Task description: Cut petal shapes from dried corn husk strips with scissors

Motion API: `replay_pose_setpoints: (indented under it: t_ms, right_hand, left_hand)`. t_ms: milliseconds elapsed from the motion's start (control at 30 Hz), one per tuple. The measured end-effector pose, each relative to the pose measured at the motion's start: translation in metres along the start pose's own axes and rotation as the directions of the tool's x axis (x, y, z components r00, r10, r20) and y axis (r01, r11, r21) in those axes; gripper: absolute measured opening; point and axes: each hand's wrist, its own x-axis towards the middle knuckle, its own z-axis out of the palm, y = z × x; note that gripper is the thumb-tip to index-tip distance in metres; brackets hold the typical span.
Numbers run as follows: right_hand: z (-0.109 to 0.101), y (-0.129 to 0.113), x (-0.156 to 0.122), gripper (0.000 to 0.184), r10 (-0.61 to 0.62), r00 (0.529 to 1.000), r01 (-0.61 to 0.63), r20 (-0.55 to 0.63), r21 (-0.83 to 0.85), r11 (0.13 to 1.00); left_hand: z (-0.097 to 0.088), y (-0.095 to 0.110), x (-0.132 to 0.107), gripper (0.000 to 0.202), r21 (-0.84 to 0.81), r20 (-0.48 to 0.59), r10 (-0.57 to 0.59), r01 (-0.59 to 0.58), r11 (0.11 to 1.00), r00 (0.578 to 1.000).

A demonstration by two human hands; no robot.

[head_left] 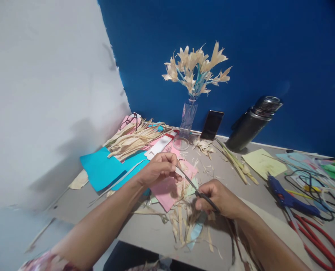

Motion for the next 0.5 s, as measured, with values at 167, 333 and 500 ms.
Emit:
replay_pose_setpoints:
  t_ms: [167, 333, 500]
  right_hand:
    - [-0.002, 0.003, 0.001, 0.050, -0.017, 1.000, 0.017, -0.023, -0.002, 1.000]
    - [0.000, 0.001, 0.004, 0.041, -0.132, 0.972, 0.167, -0.195, 0.180, 0.969]
    - [0.004, -0.011, 0.006, 0.043, -0.049, 0.907, 0.222, -0.418, 0.376, 0.900]
  left_hand:
    - [-0.002, -0.002, 0.001, 0.017, -0.019, 0.010, -0.009, 0.009, 1.000, 1.000]
    - [0.006, -0.011, 0.003, 0.022, -0.043, -0.106, 0.000, -0.004, 0.999, 0.994]
    - [0.015, -0.022, 0.004, 0.024, -0.065, -0.098, -0.008, 0.002, 0.998, 0.995]
